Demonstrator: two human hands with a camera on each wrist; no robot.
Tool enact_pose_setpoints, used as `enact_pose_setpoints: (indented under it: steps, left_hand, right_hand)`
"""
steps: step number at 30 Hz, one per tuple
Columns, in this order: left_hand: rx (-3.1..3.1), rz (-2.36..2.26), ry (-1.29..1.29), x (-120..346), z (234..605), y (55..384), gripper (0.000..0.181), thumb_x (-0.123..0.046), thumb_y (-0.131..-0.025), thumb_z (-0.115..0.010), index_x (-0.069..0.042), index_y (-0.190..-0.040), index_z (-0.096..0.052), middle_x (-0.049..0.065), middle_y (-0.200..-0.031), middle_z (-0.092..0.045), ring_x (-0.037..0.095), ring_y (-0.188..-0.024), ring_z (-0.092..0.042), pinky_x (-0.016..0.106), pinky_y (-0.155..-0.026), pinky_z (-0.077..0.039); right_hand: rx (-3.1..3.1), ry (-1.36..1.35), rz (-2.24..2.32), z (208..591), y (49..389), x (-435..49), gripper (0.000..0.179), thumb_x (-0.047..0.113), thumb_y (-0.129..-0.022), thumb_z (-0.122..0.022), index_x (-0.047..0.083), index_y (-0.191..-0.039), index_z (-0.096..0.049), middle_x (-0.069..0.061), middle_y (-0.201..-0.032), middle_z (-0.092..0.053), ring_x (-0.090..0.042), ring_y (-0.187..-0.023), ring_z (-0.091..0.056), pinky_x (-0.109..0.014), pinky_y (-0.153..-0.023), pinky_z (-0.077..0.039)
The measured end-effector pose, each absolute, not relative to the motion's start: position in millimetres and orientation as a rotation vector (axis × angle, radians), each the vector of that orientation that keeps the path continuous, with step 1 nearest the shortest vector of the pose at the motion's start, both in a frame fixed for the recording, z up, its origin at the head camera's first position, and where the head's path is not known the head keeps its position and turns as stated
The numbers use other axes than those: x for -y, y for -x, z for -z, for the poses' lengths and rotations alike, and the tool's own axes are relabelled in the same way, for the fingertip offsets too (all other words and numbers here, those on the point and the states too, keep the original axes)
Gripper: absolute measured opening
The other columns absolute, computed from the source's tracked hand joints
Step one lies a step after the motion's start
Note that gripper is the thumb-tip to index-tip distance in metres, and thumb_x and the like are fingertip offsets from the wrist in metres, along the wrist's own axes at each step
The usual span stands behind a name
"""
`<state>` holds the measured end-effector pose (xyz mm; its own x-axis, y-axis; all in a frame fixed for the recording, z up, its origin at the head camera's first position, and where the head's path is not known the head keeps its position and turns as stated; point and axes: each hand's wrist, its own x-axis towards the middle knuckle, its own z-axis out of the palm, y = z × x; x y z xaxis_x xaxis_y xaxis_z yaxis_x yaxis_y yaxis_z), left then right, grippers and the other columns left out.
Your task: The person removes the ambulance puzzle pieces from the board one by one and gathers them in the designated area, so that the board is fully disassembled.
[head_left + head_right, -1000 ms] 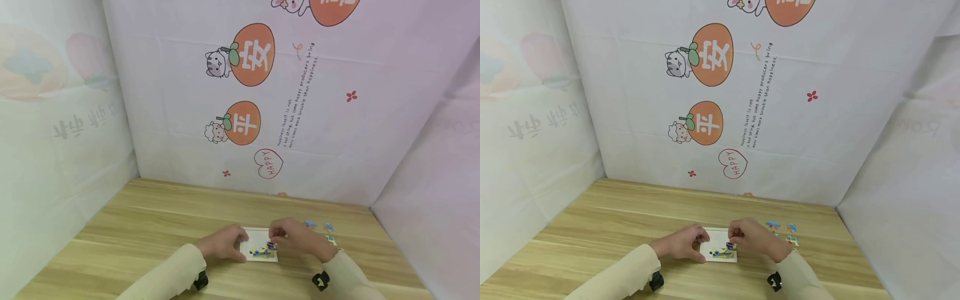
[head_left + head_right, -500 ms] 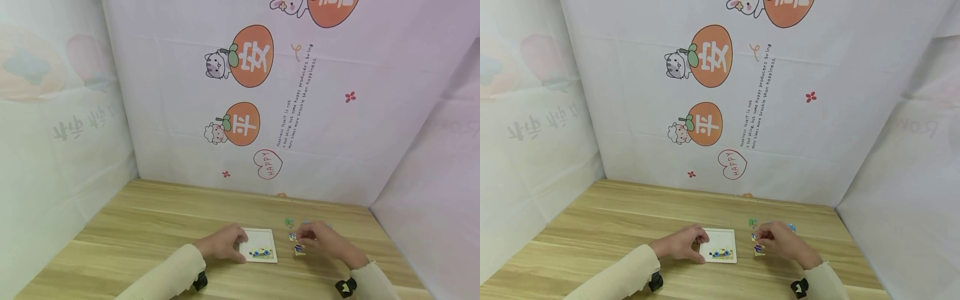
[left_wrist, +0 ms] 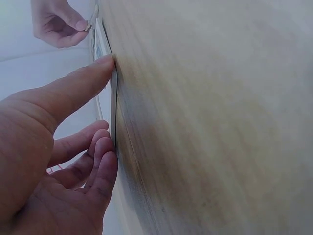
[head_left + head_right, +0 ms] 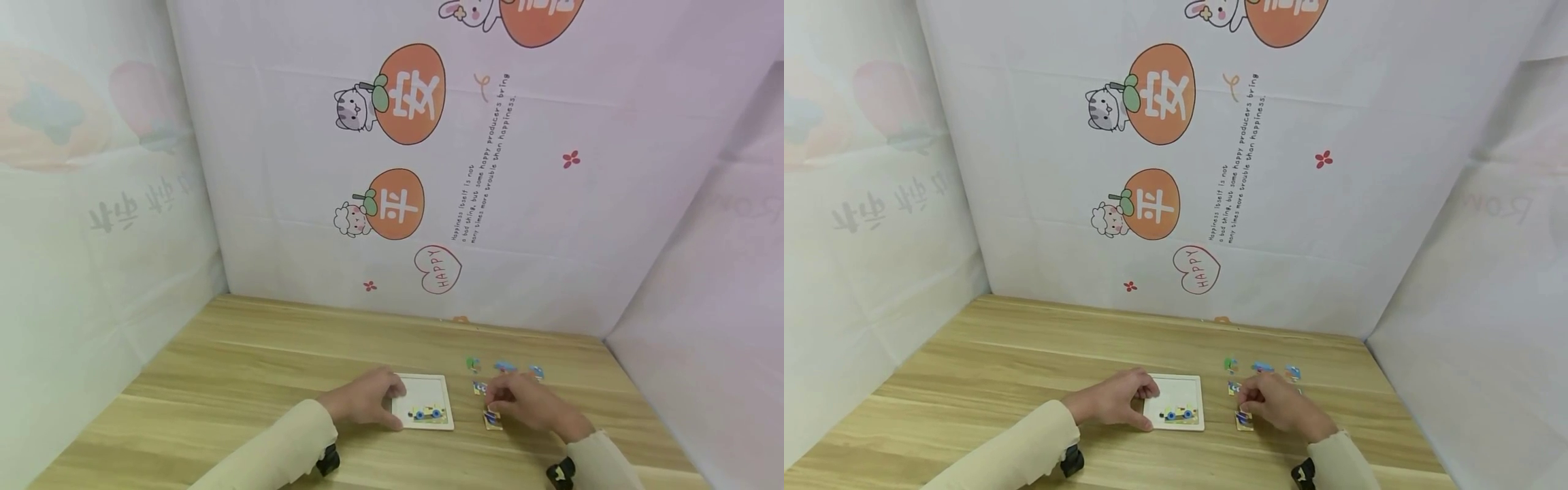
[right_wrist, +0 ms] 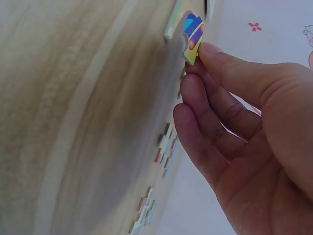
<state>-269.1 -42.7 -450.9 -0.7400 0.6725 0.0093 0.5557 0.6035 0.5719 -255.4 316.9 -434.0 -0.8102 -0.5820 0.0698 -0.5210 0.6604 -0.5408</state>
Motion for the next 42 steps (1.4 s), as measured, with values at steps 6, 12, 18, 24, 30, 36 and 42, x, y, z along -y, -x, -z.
enact_pose_setpoints:
  steps: [6,12,18,24,30,36,42]
  left_hand:
    - [-2.622,-0.835,-1.013,43,452,270,0.054,-0.029,-0.084,-0.091,-0.007,-0.128,-0.068,-0.001,-0.117,-0.065,0.007,-0.105,-0.060,0.024,-0.096,-0.054]
    - [-2.618,-0.835,-1.006,43,454,272,0.055,-0.030,-0.084,-0.091,-0.007,-0.128,-0.068,-0.002,-0.117,-0.064,0.006,-0.105,-0.059,0.024,-0.096,-0.053]
    - [-2.622,-0.828,-1.013,43,455,273,0.056,-0.030,-0.084,-0.091,-0.007,-0.129,-0.068,0.000,-0.120,-0.065,0.008,-0.107,-0.060,0.025,-0.097,-0.054]
    - [-2.623,-0.825,-1.010,43,455,273,0.056,-0.030,-0.084,-0.091,-0.006,-0.129,-0.068,0.000,-0.119,-0.065,0.008,-0.107,-0.060,0.025,-0.097,-0.054]
    - [-2.641,-0.797,-1.008,41,454,272,0.056,-0.030,-0.084,-0.091,-0.007,-0.129,-0.068,-0.001,-0.119,-0.065,0.008,-0.107,-0.060,0.025,-0.097,-0.054]
    - [-2.647,-0.788,-0.999,41,454,273,0.055,-0.031,-0.084,-0.091,-0.008,-0.128,-0.068,-0.002,-0.118,-0.065,0.007,-0.106,-0.059,0.024,-0.097,-0.054]
    - [-2.639,-0.790,-1.009,41,454,273,0.056,-0.032,-0.083,-0.091,-0.007,-0.128,-0.069,-0.001,-0.118,-0.065,0.007,-0.106,-0.060,0.024,-0.097,-0.054]
  right_hand:
    - [-2.723,0.845,0.852,439,259,-318,0.012,0.009,-0.099,-0.071,0.015,-0.088,-0.071,0.006,-0.084,-0.070,0.001,-0.074,-0.058,-0.020,-0.065,-0.052]
    - [-2.732,0.869,0.853,433,261,-321,0.003,0.010,-0.098,-0.073,0.012,-0.096,-0.073,0.003,-0.089,-0.073,0.000,-0.078,-0.062,-0.020,-0.068,-0.055]
    - [-2.755,0.922,0.763,412,262,-311,0.008,0.011,-0.096,-0.076,0.007,-0.103,-0.076,0.002,-0.092,-0.074,-0.001,-0.078,-0.062,-0.021,-0.068,-0.056]
    - [-2.805,0.995,0.584,395,257,-286,0.016,0.011,-0.094,-0.077,0.005,-0.108,-0.077,-0.003,-0.100,-0.077,-0.010,-0.087,-0.069,-0.029,-0.078,-0.061]
    - [-2.754,1.109,0.504,389,257,-257,0.020,0.008,-0.093,-0.077,0.004,-0.112,-0.076,-0.006,-0.108,-0.078,-0.015,-0.095,-0.071,-0.032,-0.084,-0.062]
    - [-2.685,1.157,0.465,398,259,-228,0.023,0.008,-0.093,-0.079,0.004,-0.115,-0.075,-0.006,-0.113,-0.077,-0.014,-0.099,-0.070,-0.027,-0.086,-0.061]
    - [-2.670,1.105,0.470,408,260,-211,0.026,0.006,-0.088,-0.084,0.007,-0.112,-0.076,-0.002,-0.110,-0.076,-0.010,-0.098,-0.068,-0.027,-0.086,-0.061]
